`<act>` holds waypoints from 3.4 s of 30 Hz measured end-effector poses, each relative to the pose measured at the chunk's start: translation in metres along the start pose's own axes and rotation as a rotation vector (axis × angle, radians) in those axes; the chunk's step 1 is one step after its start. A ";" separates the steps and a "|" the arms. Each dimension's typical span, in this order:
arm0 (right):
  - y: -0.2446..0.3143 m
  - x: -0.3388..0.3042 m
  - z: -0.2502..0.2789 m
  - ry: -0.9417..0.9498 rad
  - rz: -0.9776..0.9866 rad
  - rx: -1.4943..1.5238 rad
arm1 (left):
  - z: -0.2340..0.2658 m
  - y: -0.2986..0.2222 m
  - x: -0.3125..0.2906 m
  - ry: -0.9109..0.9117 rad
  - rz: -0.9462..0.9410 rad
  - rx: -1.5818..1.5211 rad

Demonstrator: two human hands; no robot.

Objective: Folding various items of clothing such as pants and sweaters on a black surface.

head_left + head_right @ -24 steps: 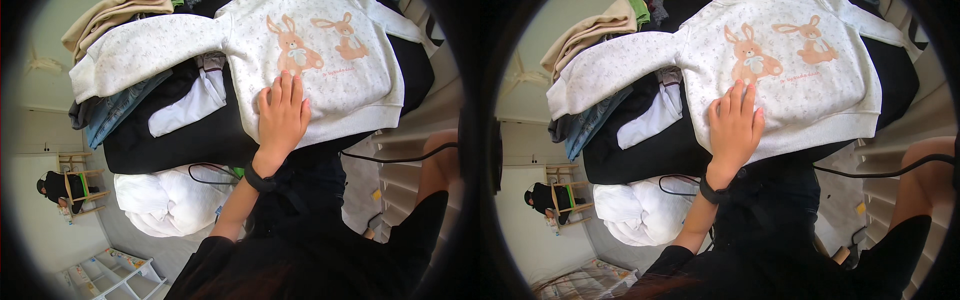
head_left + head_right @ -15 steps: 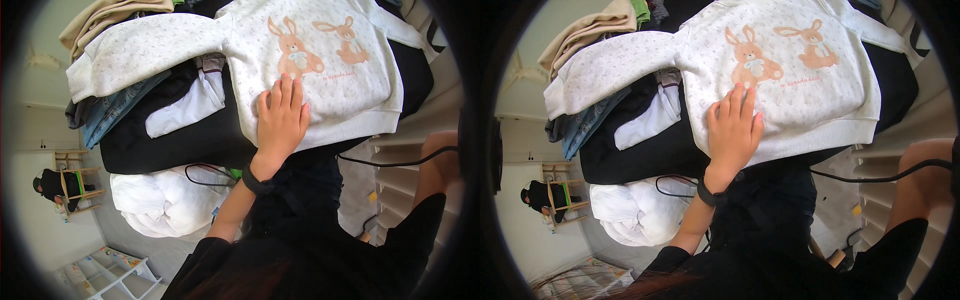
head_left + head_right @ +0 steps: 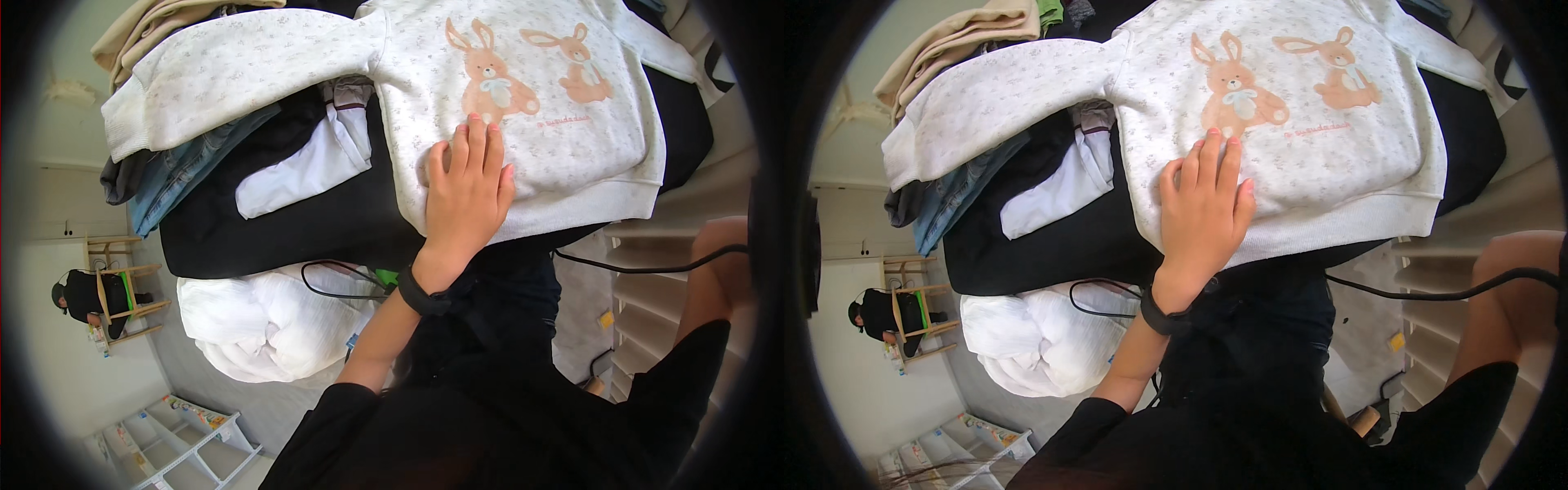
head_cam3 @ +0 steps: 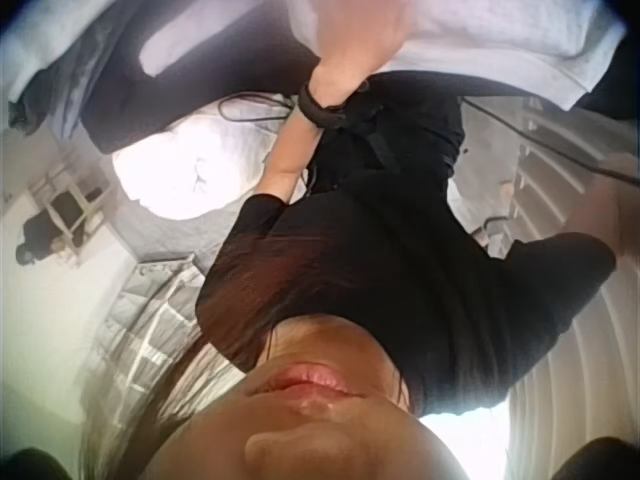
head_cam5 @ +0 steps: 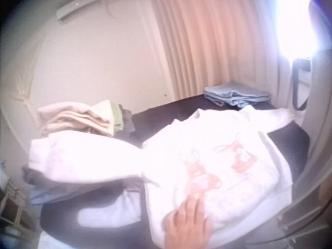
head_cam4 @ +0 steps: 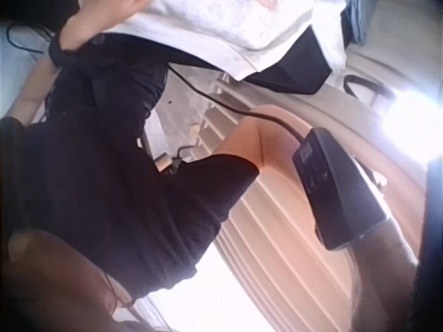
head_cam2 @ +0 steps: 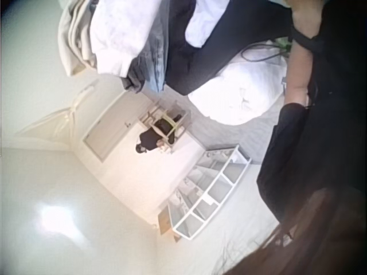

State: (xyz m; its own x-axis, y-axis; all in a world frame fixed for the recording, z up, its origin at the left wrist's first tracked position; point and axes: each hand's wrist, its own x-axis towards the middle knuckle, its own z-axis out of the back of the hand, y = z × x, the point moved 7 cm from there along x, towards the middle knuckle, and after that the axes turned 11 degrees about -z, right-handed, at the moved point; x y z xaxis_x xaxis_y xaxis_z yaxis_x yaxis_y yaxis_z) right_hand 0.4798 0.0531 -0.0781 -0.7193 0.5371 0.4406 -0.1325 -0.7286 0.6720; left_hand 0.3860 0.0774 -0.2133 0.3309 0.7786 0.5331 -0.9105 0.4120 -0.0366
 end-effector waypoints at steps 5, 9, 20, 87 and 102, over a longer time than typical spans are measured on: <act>0.002 0.001 -0.001 0.011 0.003 0.014 | 0.002 0.001 0.001 -0.025 0.017 -0.018; 0.001 0.003 0.003 0.010 0.000 0.022 | 0.000 0.001 0.001 -0.010 0.019 -0.027; 0.011 0.033 0.027 -0.016 0.040 0.159 | 0.018 0.012 -0.001 -0.026 0.070 -0.394; -0.207 0.099 -0.054 0.084 -0.502 -0.145 | -0.045 0.106 0.090 0.631 -0.256 -0.116; -0.262 0.014 0.105 -0.242 -0.727 0.631 | -0.046 0.090 0.113 0.808 -0.089 0.006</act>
State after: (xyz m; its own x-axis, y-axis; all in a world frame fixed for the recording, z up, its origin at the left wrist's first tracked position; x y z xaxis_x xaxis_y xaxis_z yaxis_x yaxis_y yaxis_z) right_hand 0.5760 0.2965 -0.1856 -0.4395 0.8870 -0.1417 -0.0486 0.1340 0.9898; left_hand 0.3532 0.2244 -0.1951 0.4769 0.8453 -0.2410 -0.8729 0.4876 -0.0174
